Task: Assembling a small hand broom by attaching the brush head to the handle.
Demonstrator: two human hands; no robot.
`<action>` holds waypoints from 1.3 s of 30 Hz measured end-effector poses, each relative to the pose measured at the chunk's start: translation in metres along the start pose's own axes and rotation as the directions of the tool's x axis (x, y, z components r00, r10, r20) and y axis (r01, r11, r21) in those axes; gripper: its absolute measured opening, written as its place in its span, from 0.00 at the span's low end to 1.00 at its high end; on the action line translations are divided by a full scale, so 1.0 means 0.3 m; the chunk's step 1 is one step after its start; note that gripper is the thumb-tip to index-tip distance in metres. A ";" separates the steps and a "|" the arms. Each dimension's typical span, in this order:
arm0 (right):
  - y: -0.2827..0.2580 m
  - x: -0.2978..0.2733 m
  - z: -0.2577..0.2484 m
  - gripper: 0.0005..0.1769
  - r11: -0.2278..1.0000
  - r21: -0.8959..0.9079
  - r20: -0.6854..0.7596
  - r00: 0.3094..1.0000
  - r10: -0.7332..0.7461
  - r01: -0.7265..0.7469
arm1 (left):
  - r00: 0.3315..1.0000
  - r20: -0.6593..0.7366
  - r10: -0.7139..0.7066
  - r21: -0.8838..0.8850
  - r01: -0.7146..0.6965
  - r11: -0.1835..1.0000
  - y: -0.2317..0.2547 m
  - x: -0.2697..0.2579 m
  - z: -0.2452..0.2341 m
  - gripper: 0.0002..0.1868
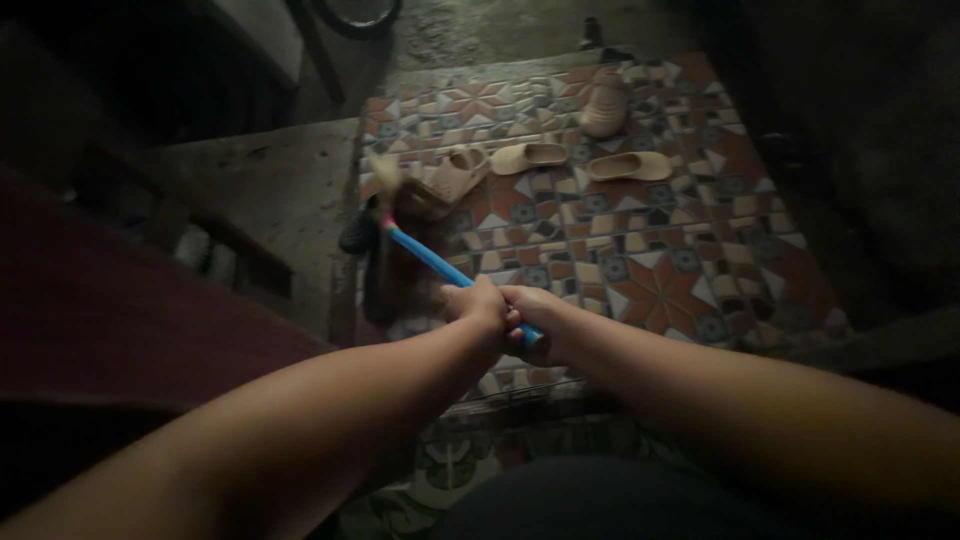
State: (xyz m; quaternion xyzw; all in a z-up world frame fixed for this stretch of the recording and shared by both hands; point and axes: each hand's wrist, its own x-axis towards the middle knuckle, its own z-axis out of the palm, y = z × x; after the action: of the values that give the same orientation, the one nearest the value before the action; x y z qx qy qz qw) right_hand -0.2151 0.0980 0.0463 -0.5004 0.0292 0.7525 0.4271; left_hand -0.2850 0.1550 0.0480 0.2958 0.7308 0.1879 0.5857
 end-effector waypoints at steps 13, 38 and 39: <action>-0.115 -0.164 -0.407 0.22 0.878 -0.156 -0.147 0.869 -0.473 0.452 | 0.888 0.409 0.209 0.006 -0.231 0.973 -0.056 0.035 0.519 0.23; 0.001 -0.277 -0.847 0.14 0.998 0.041 -0.476 0.879 -0.031 0.057 | 0.506 0.681 -0.529 0.582 0.064 0.810 -0.474 0.129 0.955 0.09; -0.009 -0.265 -0.828 0.15 1.000 0.004 -0.436 0.900 -0.013 0.016 | 0.527 0.674 -0.518 0.564 0.087 0.821 -0.453 0.135 0.911 0.08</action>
State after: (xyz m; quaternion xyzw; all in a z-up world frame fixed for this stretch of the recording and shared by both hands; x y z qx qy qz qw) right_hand -0.0218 -0.0661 -0.0144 -0.6548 0.1231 0.6182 0.4171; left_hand -0.0551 0.0593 -0.1330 0.3415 0.4477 -0.2555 0.7859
